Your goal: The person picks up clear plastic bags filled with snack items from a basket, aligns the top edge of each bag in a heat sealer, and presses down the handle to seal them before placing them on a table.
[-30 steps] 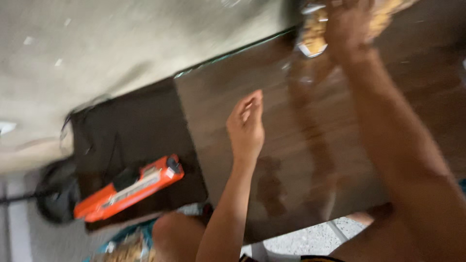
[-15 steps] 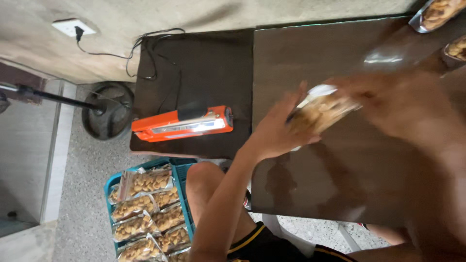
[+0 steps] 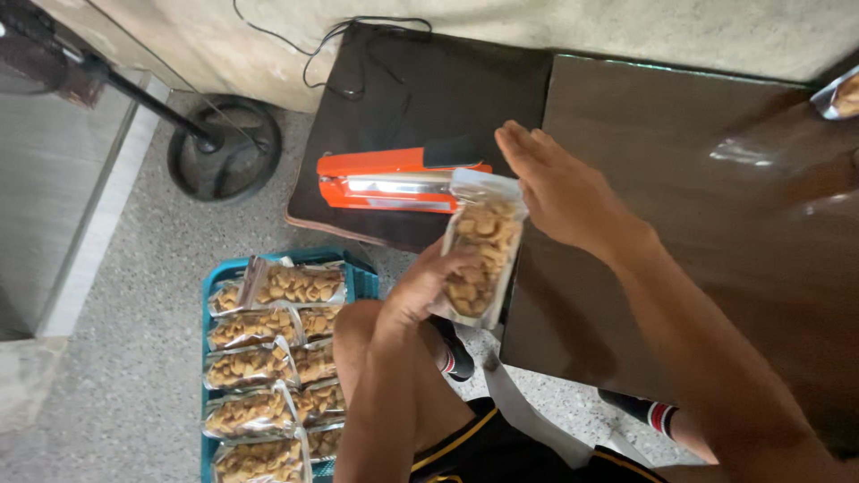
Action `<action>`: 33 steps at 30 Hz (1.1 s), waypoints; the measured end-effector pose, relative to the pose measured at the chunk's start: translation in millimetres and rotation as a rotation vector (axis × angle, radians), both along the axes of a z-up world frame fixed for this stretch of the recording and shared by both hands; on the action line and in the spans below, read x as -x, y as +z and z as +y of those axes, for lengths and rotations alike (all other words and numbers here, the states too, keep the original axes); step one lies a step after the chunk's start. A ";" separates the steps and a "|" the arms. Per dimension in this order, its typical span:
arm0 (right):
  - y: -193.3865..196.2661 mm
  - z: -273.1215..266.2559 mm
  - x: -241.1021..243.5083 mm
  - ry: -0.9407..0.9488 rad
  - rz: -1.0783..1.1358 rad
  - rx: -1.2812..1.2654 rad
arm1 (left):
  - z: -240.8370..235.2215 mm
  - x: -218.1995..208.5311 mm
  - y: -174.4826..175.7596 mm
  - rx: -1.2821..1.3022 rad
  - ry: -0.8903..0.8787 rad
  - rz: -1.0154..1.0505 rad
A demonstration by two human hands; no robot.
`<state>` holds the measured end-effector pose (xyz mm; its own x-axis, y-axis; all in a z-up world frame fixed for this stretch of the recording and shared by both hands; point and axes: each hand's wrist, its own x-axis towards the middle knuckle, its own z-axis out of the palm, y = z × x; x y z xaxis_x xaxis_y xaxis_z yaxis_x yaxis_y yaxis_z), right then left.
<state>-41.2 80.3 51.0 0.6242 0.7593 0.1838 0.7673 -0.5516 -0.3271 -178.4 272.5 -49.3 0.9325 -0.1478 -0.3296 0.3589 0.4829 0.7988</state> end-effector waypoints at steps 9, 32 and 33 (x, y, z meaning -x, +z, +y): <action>-17.0 30.3 2.3 0.050 -0.221 0.143 | 60.0 18.7 -28.6 0.245 0.265 0.165; -41.6 22.3 -2.1 0.007 -0.125 0.290 | 88.5 10.6 -19.2 0.218 0.242 0.205; -43.7 22.7 -2.2 0.003 -0.123 0.305 | 88.9 10.9 -19.1 0.208 0.236 0.200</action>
<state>-39.0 103.0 7.3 0.6093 0.7926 0.0216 0.7924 -0.6078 -0.0515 -189.3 361.5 -68.4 0.8690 -0.0198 -0.4944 0.3577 0.7155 0.6001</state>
